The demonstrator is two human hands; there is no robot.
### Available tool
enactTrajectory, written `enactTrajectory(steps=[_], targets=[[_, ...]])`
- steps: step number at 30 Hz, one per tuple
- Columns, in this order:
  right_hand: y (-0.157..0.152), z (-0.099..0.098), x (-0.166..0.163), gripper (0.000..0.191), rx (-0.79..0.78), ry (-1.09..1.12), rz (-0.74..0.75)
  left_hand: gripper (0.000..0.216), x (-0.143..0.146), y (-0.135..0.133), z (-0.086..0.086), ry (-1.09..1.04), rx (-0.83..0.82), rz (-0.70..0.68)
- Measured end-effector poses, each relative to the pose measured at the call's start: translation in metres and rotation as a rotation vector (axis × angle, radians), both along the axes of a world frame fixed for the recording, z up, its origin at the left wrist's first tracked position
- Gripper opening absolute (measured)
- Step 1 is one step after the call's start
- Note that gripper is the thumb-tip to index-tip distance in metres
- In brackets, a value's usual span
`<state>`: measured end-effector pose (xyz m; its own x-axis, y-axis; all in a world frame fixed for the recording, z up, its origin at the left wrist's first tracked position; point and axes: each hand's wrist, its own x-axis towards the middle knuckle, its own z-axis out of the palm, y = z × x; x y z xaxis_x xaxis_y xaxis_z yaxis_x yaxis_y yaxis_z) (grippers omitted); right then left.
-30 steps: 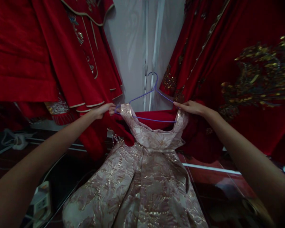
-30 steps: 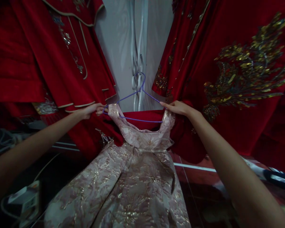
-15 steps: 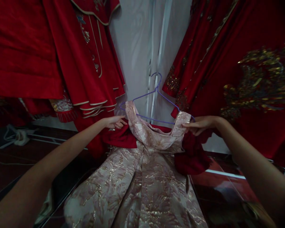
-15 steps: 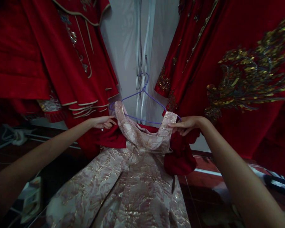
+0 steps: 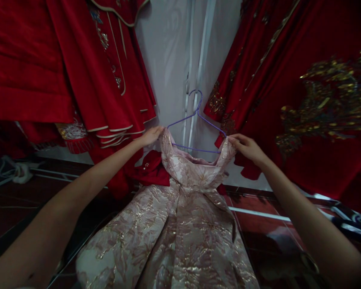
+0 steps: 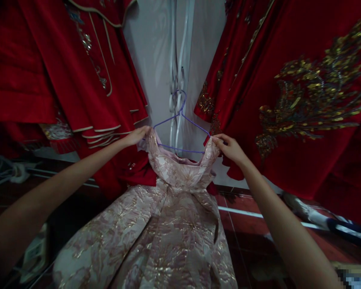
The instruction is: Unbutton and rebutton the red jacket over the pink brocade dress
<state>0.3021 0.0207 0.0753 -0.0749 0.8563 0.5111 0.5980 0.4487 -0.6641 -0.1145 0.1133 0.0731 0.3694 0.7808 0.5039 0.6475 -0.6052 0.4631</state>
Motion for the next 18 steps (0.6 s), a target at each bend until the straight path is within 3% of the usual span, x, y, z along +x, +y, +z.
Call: enactTrajectory(steps=[3,8,13,16,18], targets=[[-0.001,-0.003,0.0,0.038,0.056,0.121,-0.051,0.046,0.002,-0.009,-0.005,0.145,0.122,0.015],[0.008,-0.011,0.002,0.03,0.062,0.396,-0.118,0.043,-0.01,-0.026,-0.007,0.205,0.224,0.152],[0.007,-0.037,0.012,0.026,0.09,0.699,-0.33,0.045,-0.029,-0.039,-0.011,0.302,0.238,0.342],[-0.004,-0.058,0.018,0.025,-0.005,0.788,-0.404,0.046,-0.04,-0.049,-0.017,0.442,0.184,0.384],[-0.016,-0.067,0.022,0.025,-0.135,0.762,-0.384,0.045,-0.043,-0.059,-0.02,0.537,0.141,0.329]])
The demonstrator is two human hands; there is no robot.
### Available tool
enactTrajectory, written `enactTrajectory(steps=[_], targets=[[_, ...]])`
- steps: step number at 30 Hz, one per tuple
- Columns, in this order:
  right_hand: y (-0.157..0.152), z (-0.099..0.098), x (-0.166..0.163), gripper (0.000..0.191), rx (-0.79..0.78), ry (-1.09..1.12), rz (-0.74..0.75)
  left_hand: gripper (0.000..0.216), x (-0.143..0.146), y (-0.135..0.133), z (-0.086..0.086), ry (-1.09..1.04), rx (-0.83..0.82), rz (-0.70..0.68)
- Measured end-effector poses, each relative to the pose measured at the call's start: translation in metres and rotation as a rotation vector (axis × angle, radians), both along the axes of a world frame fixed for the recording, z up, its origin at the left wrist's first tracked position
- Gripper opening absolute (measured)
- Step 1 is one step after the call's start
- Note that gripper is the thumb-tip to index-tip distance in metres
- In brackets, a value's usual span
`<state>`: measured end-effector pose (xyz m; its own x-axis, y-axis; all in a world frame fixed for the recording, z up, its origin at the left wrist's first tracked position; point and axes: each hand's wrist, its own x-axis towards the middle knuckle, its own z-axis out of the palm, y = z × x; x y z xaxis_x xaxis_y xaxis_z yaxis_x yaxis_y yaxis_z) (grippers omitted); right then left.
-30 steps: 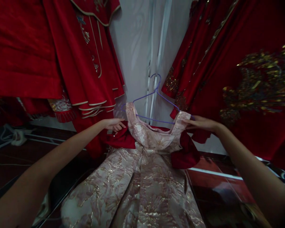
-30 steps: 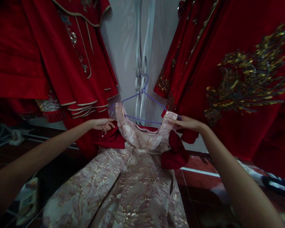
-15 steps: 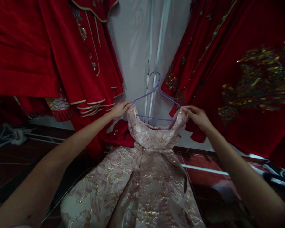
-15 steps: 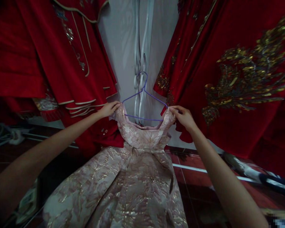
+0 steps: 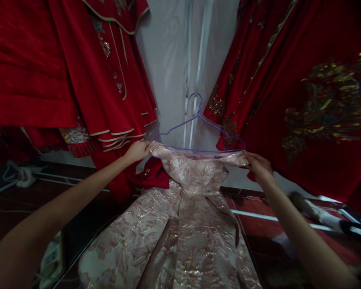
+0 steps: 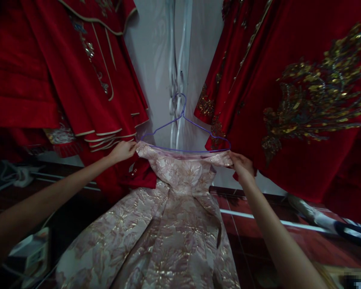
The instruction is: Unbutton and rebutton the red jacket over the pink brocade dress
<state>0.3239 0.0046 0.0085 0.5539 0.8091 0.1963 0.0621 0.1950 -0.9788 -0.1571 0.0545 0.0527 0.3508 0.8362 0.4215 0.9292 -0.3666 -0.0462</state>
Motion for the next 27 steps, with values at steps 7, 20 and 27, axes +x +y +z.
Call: enactTrajectory(steps=[7,20,27], targets=[[-0.043,0.022,-0.012,0.029,0.037,-0.346,0.38,0.035,0.052,-0.034,0.009,0.175,-0.068,-0.393],[-0.014,0.023,-0.023,0.028,0.243,-0.473,-0.005,0.02,0.152,-0.008,-0.016,-0.042,-0.014,-0.748],[0.014,-0.008,0.015,0.028,0.191,-0.449,-0.432,0.022,0.135,-0.035,-0.011,-0.097,-0.01,-0.718]])
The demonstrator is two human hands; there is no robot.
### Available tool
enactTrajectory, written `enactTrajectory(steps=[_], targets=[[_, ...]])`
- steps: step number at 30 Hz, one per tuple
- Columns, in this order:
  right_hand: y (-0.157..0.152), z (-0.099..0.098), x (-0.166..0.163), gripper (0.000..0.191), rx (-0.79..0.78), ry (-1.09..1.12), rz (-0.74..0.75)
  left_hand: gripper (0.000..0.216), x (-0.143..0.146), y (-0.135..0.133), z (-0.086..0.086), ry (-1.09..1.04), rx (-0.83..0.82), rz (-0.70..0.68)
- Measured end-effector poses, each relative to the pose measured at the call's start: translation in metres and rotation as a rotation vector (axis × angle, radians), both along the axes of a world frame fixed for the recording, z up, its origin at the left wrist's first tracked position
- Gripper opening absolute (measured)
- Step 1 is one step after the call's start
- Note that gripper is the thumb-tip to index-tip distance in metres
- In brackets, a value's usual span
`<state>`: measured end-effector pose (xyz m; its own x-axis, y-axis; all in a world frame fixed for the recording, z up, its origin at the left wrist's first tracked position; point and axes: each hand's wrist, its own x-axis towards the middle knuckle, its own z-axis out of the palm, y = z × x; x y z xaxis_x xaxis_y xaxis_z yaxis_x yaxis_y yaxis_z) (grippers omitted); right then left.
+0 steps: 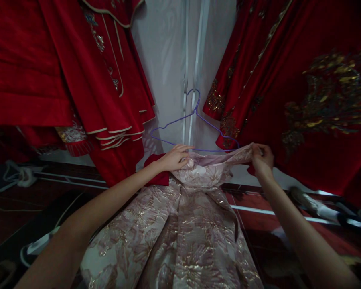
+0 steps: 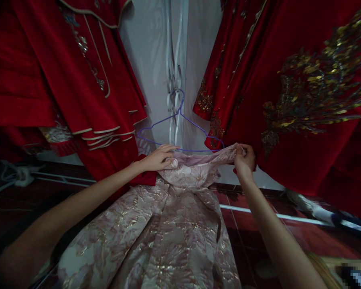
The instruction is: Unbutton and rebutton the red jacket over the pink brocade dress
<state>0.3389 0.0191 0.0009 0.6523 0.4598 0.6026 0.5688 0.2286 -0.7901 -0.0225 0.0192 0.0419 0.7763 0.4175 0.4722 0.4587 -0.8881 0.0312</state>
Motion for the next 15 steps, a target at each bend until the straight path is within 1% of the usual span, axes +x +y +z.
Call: enactTrajectory(steps=[4,9,12,15], targets=[[0.0002,0.0004,0.0007,0.025,-0.009,0.042,0.013,0.023,-0.0014,-0.0036,0.0027,0.009,0.001,0.008],[-0.0027,-0.0005,0.0058,0.02,-0.077,0.056,-0.019,0.021,-0.0011,-0.0057,0.0025,0.001,0.008,0.011],[-0.0033,-0.0008,0.0055,0.02,-0.073,0.054,-0.034,0.021,-0.0003,-0.0071,0.0022,-0.013,-0.003,0.007],[-0.0049,0.0037,0.0,0.023,-0.047,0.065,0.008,0.022,0.0001,-0.0078,0.0034,-0.011,-0.016,-0.002]])
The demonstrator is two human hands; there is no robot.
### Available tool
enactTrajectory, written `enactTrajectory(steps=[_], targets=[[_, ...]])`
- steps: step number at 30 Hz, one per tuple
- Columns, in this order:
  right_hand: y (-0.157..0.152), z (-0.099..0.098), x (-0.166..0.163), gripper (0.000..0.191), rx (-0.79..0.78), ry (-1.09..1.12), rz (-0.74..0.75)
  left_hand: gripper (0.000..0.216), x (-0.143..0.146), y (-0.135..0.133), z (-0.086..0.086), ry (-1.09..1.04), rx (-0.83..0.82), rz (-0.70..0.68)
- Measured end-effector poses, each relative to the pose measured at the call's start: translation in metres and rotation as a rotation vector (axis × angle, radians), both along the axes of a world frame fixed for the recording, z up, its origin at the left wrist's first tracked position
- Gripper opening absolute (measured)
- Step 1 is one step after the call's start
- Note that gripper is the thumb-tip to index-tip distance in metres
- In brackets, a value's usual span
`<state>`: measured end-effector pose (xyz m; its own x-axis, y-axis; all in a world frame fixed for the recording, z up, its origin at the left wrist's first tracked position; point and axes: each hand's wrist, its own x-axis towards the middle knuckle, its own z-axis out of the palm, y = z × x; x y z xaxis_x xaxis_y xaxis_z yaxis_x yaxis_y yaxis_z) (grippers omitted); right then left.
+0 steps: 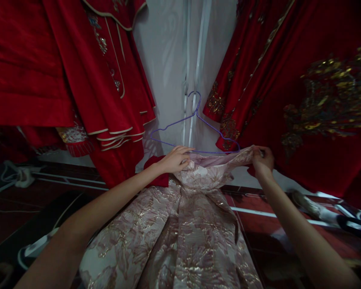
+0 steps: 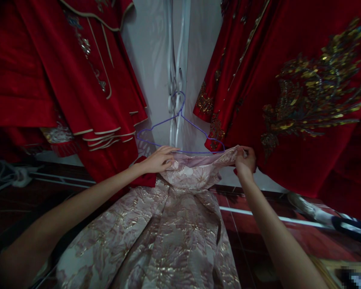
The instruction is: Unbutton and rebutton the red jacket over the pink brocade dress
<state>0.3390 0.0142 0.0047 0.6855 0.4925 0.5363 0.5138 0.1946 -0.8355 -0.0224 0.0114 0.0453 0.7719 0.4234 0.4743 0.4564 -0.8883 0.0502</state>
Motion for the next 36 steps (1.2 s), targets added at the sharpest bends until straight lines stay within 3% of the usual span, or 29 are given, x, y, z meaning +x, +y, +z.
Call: enactTrajectory(steps=[9,14,17,20,24,29,36], targets=[[0.014,0.058,-0.049,0.03,0.045,-0.341,0.298,0.021,0.016,0.01,-0.008,-0.079,-0.091,-0.034],[0.022,0.066,-0.086,0.029,-0.04,-0.5,0.362,0.03,0.022,0.019,-0.008,-0.246,-0.178,0.023],[0.018,0.065,-0.087,0.029,-0.066,-0.537,0.35,0.034,-0.004,0.032,0.005,-0.396,-0.096,0.236],[0.014,0.07,-0.078,0.031,-0.055,-0.516,0.362,0.037,-0.053,0.051,0.013,-0.512,0.024,0.653],[0.015,0.076,-0.071,0.033,-0.027,-0.508,0.399,0.033,-0.113,0.066,-0.003,-0.389,-0.103,0.957],[0.02,0.075,-0.071,0.031,-0.016,-0.502,0.416,0.027,-0.14,0.066,-0.029,-0.357,-0.341,1.038],[0.017,0.076,-0.069,0.029,-0.016,-0.538,0.394,0.034,-0.138,0.07,-0.027,-0.466,-0.338,0.933]])
